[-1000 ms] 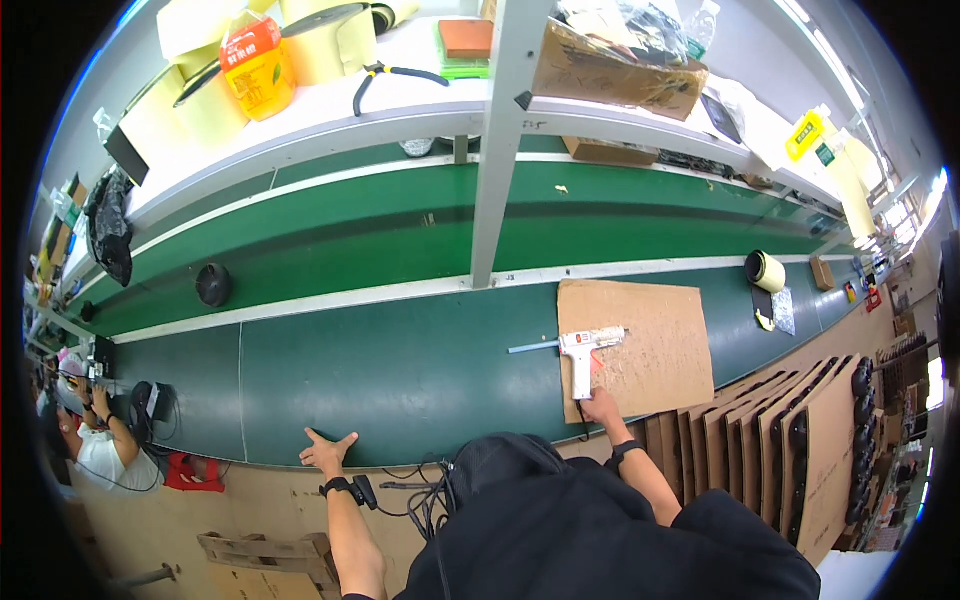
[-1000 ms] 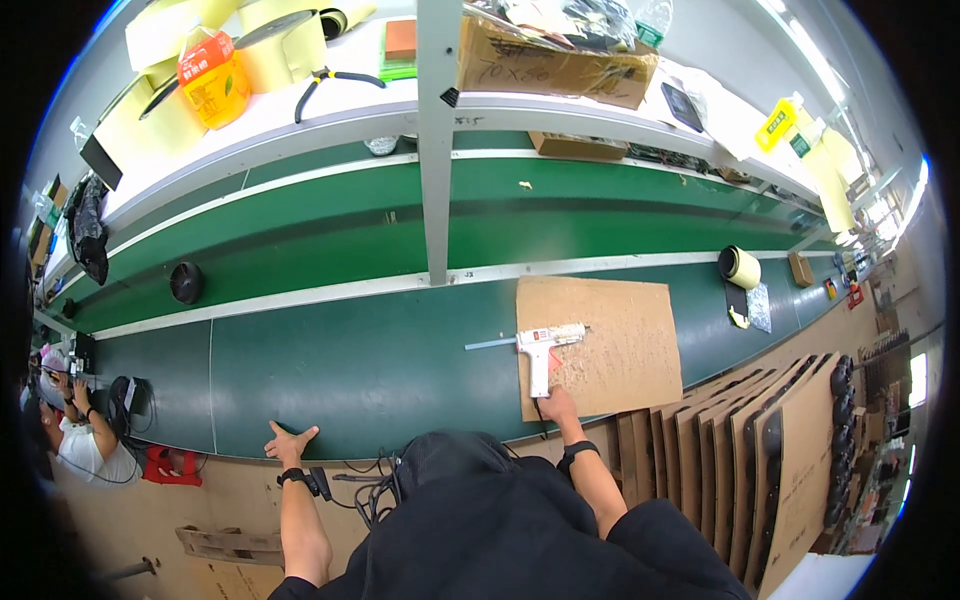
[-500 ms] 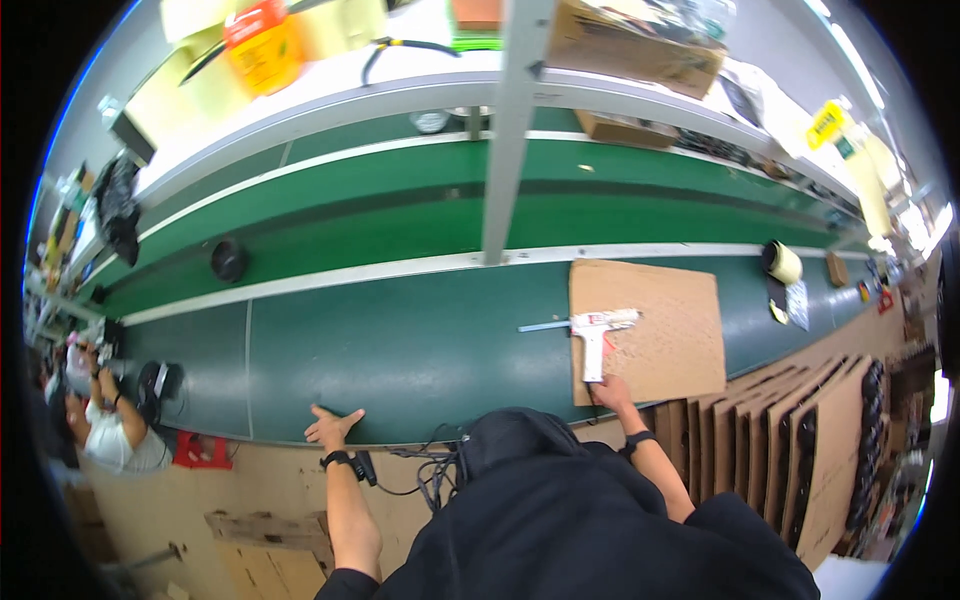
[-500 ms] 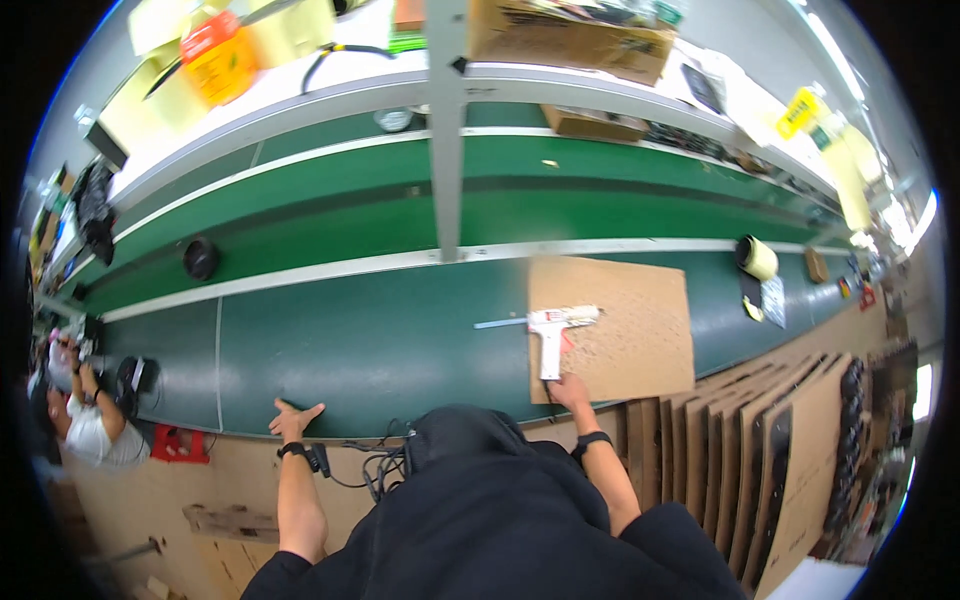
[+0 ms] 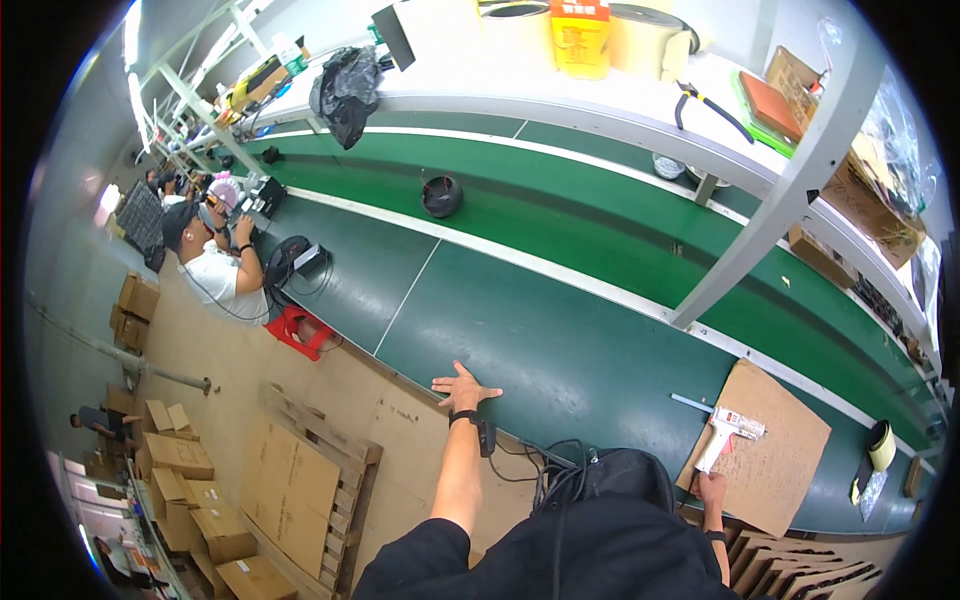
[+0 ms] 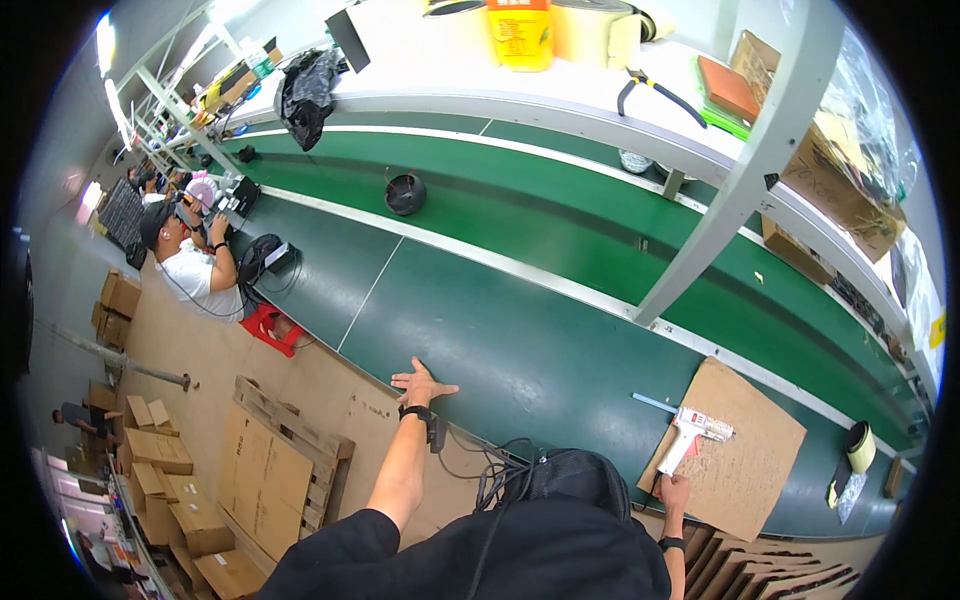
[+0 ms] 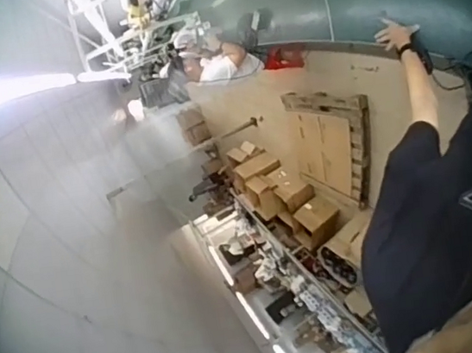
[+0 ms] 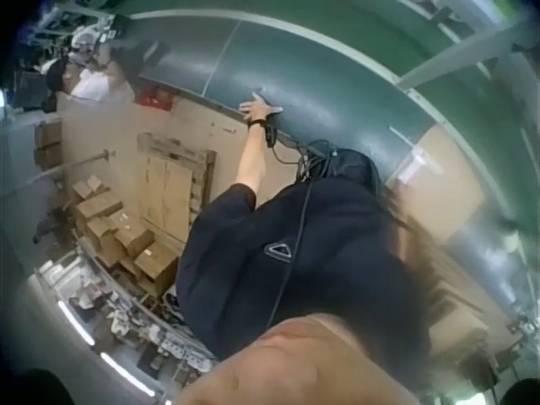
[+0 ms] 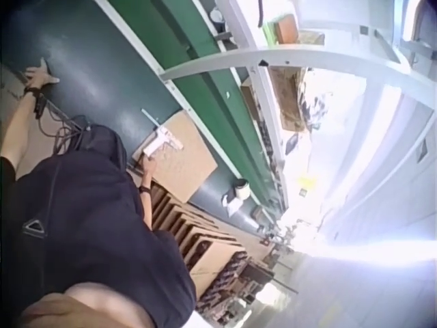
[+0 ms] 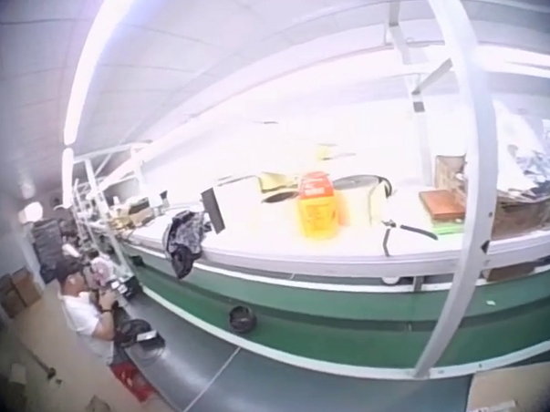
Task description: Using a hot glue gun to apply adhesive to circular plastic housings and placing them in boxes.
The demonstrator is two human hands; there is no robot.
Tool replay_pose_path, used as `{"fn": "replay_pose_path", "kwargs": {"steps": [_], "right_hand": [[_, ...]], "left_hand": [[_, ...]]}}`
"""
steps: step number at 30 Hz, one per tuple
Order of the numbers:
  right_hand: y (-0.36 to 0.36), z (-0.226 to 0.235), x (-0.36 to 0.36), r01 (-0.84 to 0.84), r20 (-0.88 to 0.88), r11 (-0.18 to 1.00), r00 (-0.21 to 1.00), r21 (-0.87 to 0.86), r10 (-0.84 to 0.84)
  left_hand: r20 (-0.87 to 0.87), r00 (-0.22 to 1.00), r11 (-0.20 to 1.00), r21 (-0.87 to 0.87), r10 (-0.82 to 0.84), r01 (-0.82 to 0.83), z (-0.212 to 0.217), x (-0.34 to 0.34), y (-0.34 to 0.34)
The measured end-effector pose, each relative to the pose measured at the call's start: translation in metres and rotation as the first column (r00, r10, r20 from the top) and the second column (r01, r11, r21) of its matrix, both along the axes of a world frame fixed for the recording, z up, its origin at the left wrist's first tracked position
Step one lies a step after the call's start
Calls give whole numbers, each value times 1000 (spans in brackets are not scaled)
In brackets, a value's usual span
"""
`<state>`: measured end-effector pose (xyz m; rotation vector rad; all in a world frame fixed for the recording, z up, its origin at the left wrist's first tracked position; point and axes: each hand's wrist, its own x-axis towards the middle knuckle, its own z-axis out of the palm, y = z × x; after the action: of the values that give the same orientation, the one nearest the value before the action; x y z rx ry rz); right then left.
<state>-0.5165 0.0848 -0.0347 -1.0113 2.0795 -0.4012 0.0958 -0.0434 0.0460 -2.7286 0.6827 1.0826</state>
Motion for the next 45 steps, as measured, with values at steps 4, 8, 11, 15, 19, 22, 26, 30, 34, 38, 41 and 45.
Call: {"fn": "replay_pose_path", "kwargs": {"steps": [4,8,11,15,19,22,26,30,34,38,41,45], "right_hand": [[-5,6,9,41,26,998,999,-44,-40],[-4,6,6,68,98,998,993,-10,-67],[-6,2,7,-8,13,1000,1000,-29,8],[-3,18,18,27,12,999,1000,-22,-27],[-2,12,15,4,2,999,1000,-38,-4],[-4,14,22,24,15,999,1000,-42,-24],[-1,12,18,43,-40,998,998,-35,-44],[0,12,19,41,-50,998,998,-55,-43],[-1,19,25,60,-15,996,998,-69,-61],[1,9,18,53,-20,995,998,-90,-55],[0,5,20,38,-68,995,997,-90,-44],[2,10,24,53,-87,992,994,-111,-63]], "left_hand": [[8,999,999,28,32,-32,-15,13,-1],[46,999,1000,25,-6,5,-29,17,2],[46,999,999,24,-23,22,-29,18,0],[33,999,999,35,-20,18,-28,19,0],[29,999,1000,25,-19,18,-24,19,-5],[13,1000,1000,28,-13,12,-25,22,-1],[54,999,1000,20,-6,5,-25,19,-3],[64,998,999,33,-9,7,-23,17,-3],[52,999,1000,6,5,-5,-22,18,-1],[67,998,1000,-9,8,-7,-23,16,-2],[17,1000,1000,8,14,-14,-21,19,-1],[25,999,999,30,25,-26,-20,18,-1]]}}
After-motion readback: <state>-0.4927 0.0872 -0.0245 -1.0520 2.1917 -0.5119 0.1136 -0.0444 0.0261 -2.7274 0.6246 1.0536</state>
